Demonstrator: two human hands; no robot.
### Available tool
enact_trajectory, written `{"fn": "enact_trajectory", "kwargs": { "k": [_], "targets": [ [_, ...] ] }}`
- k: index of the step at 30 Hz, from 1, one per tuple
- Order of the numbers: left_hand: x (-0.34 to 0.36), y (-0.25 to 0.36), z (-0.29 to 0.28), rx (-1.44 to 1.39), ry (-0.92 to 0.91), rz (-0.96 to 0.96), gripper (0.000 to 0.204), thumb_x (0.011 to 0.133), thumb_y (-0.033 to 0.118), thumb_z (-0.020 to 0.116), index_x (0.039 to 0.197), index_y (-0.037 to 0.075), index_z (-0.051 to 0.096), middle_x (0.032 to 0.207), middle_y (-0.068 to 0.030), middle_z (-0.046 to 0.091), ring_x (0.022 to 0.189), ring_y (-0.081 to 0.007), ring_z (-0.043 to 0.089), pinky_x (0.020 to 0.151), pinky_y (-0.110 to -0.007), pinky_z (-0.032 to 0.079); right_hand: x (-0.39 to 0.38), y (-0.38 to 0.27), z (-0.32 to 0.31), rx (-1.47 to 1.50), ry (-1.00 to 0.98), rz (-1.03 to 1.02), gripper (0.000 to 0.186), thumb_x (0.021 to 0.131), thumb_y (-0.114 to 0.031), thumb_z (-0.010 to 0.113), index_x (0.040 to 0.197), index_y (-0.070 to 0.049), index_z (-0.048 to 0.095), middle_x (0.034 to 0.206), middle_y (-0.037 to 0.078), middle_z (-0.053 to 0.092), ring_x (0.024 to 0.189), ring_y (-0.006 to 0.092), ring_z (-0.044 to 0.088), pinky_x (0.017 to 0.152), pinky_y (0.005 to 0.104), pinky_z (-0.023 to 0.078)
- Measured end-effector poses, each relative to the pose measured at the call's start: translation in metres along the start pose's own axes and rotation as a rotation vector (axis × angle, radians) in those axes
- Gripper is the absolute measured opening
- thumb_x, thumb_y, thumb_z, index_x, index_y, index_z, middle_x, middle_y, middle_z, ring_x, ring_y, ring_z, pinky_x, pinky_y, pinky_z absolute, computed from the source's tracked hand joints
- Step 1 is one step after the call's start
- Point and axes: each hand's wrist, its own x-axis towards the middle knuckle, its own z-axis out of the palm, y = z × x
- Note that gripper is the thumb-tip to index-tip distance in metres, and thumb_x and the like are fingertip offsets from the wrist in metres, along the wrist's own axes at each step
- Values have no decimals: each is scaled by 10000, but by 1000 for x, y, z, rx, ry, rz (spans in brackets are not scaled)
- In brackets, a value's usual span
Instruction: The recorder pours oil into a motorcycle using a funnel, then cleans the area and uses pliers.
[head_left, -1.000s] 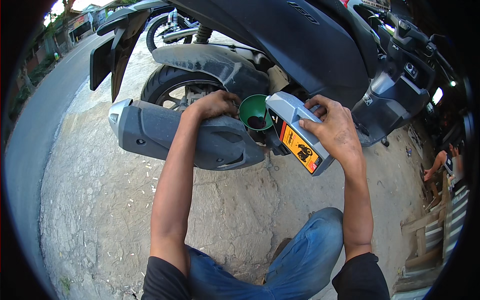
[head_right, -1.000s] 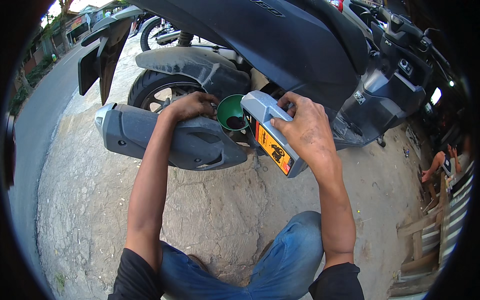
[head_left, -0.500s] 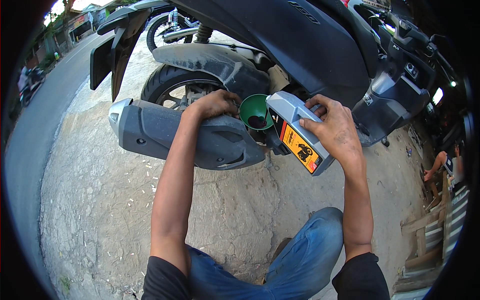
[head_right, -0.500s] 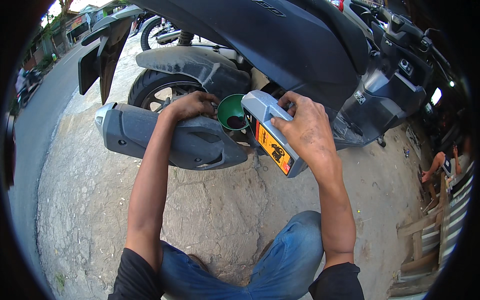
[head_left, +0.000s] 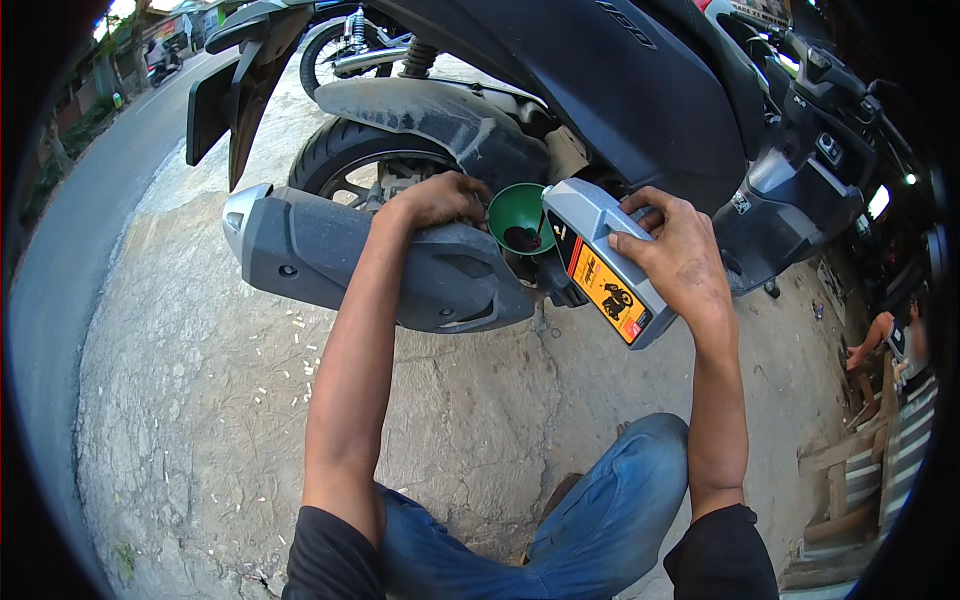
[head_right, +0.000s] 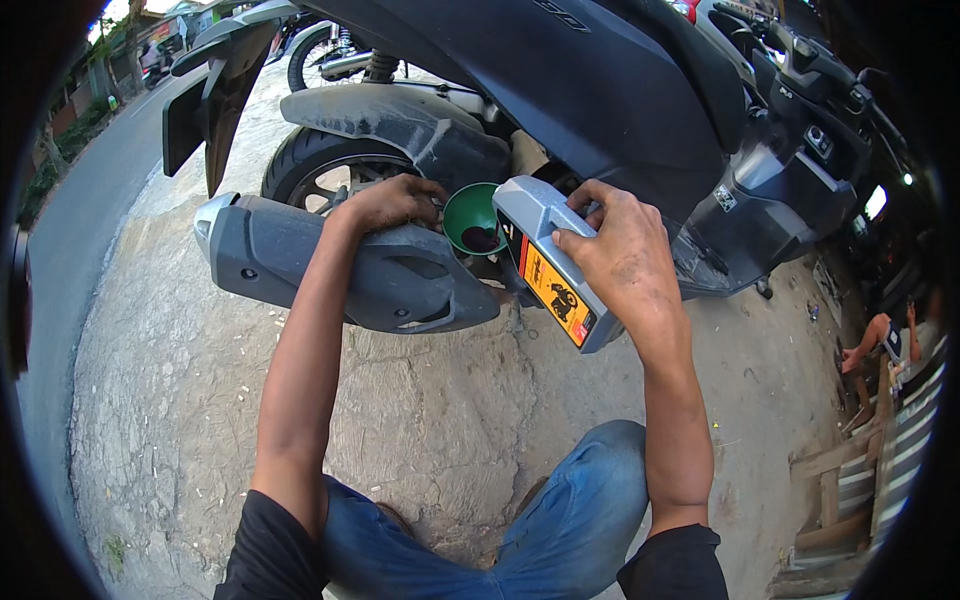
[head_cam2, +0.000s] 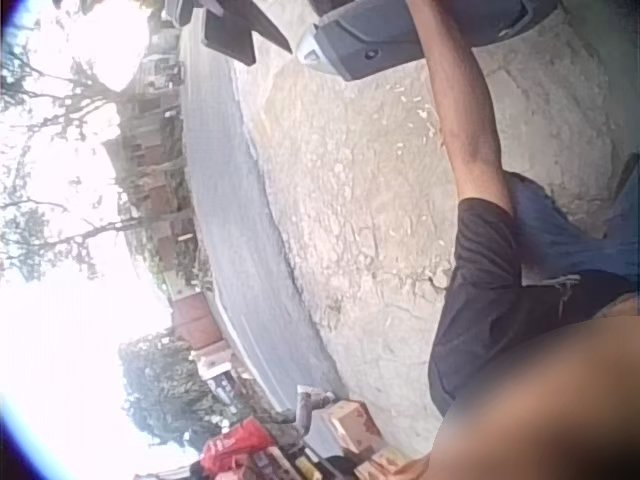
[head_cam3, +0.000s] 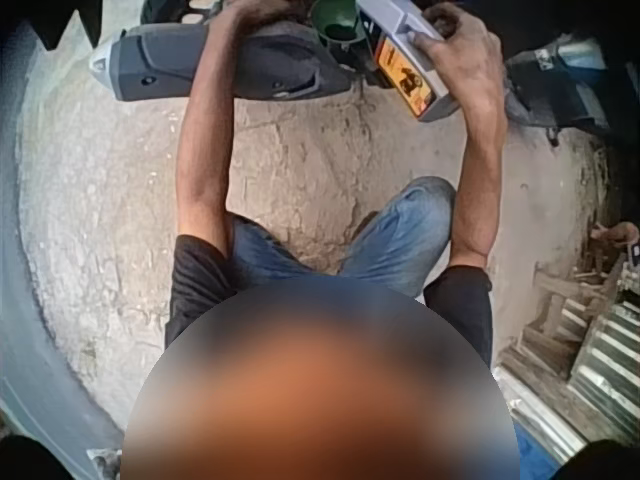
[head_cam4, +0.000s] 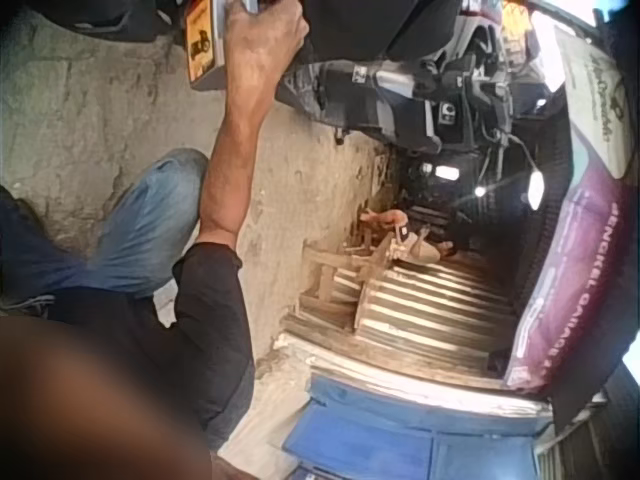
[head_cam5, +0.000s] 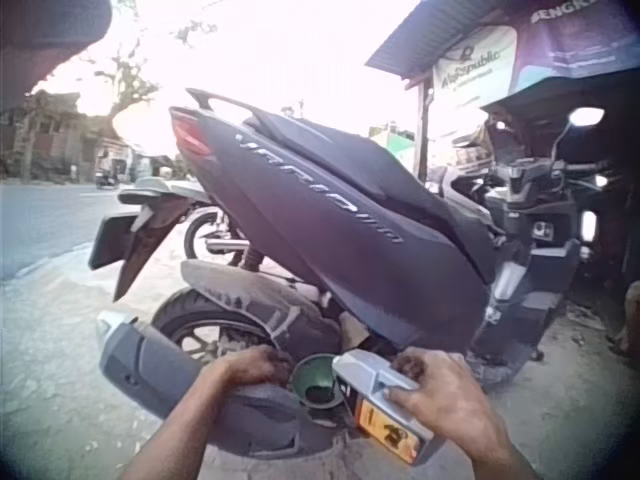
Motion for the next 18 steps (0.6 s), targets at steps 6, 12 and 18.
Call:
{"fn": "enact_trajectory", "kwargs": {
  "k": [6, 12, 18],
  "targets": [
    [1, -4, -1, -6, 6, 2, 539, 763, 232, 742, 1276, 69, 755, 1043, -122, 797, 961, -227, 743, 938, -336, 549, 2, -1, -1, -27, 8, -6, 385, 806, -146, 827, 1161, -2, 789, 939, 186, 778, 779, 223, 754, 735, 333, 586],
    [6, -11, -1, -21, -4, 26, 542, 757, 234, 754, 1282, 96, 759, 1063, -133, 795, 969, -245, 741, 951, -346, 548, 3, -1, 1, -30, 13, -3, 390, 801, -154, 832, 1158, -4, 790, 931, 178, 774, 766, 214, 748, 714, 338, 583],
    [8, -12, 1, -16, 6, 22, 520, 777, 212, 755, 1271, 48, 741, 1049, -133, 792, 949, -212, 731, 939, -326, 542, 2, -5, 1, -35, 1, -18, 391, 802, -154, 828, 1161, -7, 791, 929, 181, 773, 761, 212, 747, 709, 328, 580]
  ]
}}
